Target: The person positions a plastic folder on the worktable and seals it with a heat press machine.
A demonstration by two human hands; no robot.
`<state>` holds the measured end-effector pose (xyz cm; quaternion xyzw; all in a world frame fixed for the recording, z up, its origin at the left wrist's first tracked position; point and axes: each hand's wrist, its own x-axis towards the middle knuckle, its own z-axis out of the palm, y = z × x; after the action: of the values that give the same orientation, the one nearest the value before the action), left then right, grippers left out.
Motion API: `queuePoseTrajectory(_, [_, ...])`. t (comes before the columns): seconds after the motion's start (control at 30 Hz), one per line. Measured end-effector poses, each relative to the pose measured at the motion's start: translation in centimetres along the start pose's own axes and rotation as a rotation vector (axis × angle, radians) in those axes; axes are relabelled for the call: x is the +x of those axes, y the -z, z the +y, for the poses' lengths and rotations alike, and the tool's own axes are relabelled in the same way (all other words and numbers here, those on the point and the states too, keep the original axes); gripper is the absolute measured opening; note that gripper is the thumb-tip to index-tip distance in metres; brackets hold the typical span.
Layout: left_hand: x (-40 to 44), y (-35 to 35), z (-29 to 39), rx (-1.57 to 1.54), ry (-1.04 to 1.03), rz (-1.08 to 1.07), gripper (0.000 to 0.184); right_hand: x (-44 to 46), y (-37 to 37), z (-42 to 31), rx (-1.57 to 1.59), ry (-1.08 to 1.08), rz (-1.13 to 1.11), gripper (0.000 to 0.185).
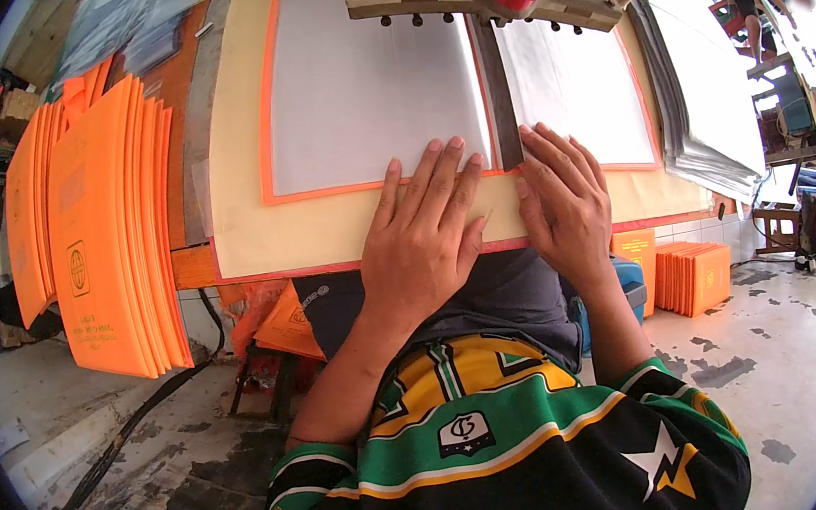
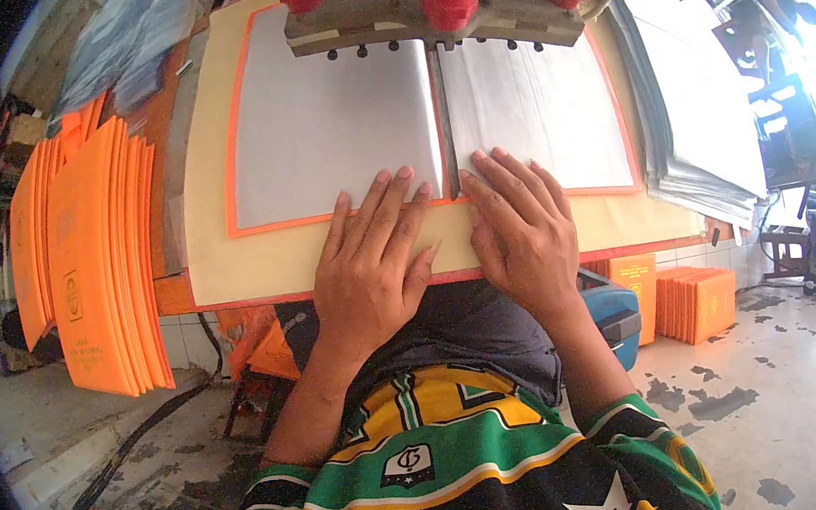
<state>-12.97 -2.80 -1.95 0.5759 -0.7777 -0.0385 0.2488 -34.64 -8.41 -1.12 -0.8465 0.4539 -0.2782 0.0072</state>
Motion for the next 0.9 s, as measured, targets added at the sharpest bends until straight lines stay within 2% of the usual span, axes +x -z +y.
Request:
queuePoseTrajectory(0.47, [-0.06,0.06,0.01,0.035,0.009,-0.002,0.064,-0.07,0.84,-0.15,0.011,0.033,-0.106,0.039])
queuePoseTrajectory(0.9, [-0.22,-0.20,-0.10,0.032,0.005,0.001,0.064,-0.40,0.38,0.05,-0.028,0.024,-0.100,0.035])
